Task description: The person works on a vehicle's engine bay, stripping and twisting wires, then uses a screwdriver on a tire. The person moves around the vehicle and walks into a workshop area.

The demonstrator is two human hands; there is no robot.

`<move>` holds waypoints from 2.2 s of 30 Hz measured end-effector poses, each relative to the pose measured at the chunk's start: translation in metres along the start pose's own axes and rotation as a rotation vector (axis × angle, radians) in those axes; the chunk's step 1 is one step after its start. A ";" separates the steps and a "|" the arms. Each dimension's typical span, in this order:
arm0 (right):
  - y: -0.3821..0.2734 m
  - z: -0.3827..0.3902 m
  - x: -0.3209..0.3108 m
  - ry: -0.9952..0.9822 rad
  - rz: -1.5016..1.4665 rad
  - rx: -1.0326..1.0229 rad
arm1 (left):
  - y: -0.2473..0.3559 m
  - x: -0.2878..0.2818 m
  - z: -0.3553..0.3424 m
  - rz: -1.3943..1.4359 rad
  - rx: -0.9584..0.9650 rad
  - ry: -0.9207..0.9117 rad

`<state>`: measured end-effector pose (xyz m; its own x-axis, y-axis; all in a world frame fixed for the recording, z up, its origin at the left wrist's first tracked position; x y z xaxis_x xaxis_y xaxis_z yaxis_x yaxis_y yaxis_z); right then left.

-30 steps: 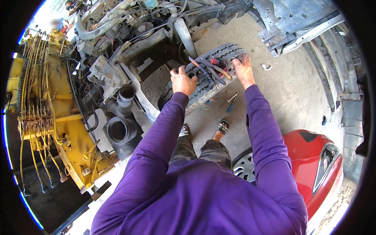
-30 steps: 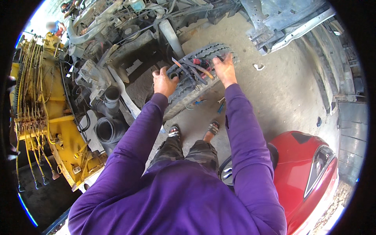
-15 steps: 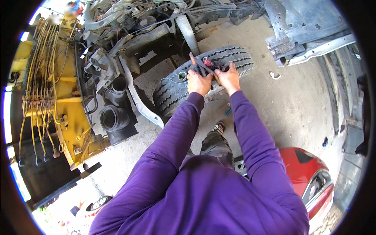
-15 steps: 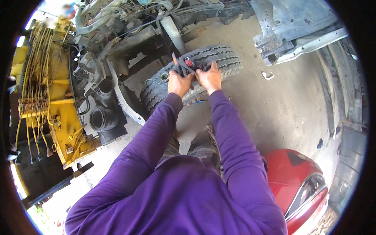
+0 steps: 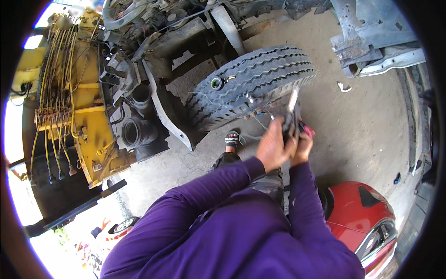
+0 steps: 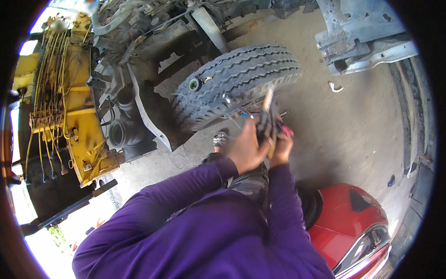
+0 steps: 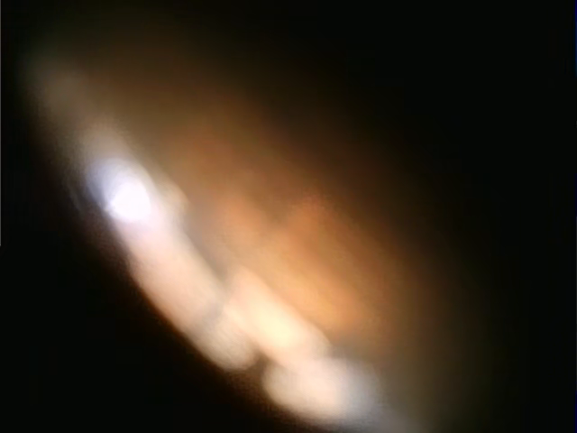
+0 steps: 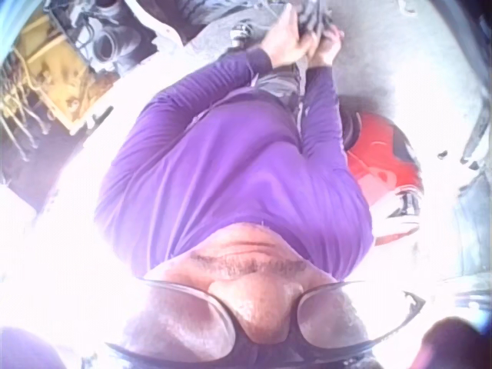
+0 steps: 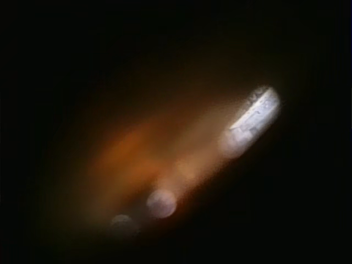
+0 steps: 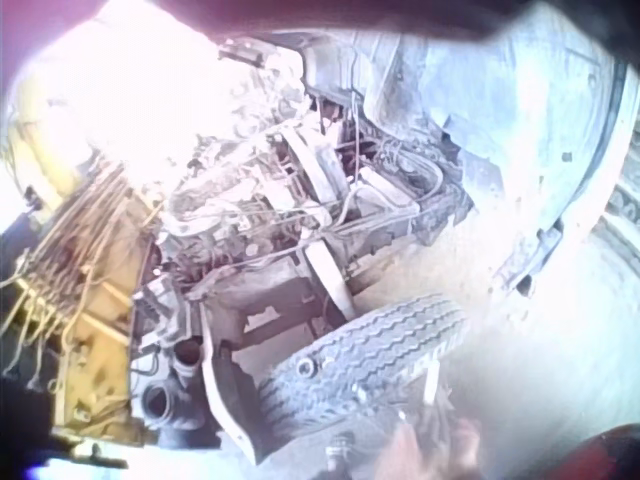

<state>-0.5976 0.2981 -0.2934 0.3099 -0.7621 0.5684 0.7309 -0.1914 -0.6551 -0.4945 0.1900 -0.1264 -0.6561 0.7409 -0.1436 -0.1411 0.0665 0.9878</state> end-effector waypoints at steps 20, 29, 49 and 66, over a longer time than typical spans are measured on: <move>0.347 -0.083 -0.327 0.394 -0.297 0.282 | -0.566 0.152 0.041 0.019 -0.823 -0.406; 0.394 -0.116 -0.398 0.632 0.124 0.378 | -0.637 0.122 -0.002 -0.409 -0.513 -0.323; 0.451 0.114 -0.695 1.253 1.383 1.004 | -0.747 -0.023 0.055 -0.512 -0.811 -0.617; 0.300 -0.139 -0.402 0.425 1.175 0.137 | -0.239 0.116 0.008 -0.434 0.067 -0.617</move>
<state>-0.5877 0.4609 -0.7875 0.6144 -0.5715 -0.5441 0.2115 0.7835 -0.5842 -0.5306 0.2651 -0.3790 -0.0147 0.8774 -0.4795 -0.2342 0.4632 0.8548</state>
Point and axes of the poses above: each hand's wrist, its own z-axis away from the middle knuckle, its own x-axis out of the palm, y = z × x, the point moved 10 cm from there along -z, towards the middle knuckle, and after that the axes turned 14 degrees about z, right-handed, at the moved point
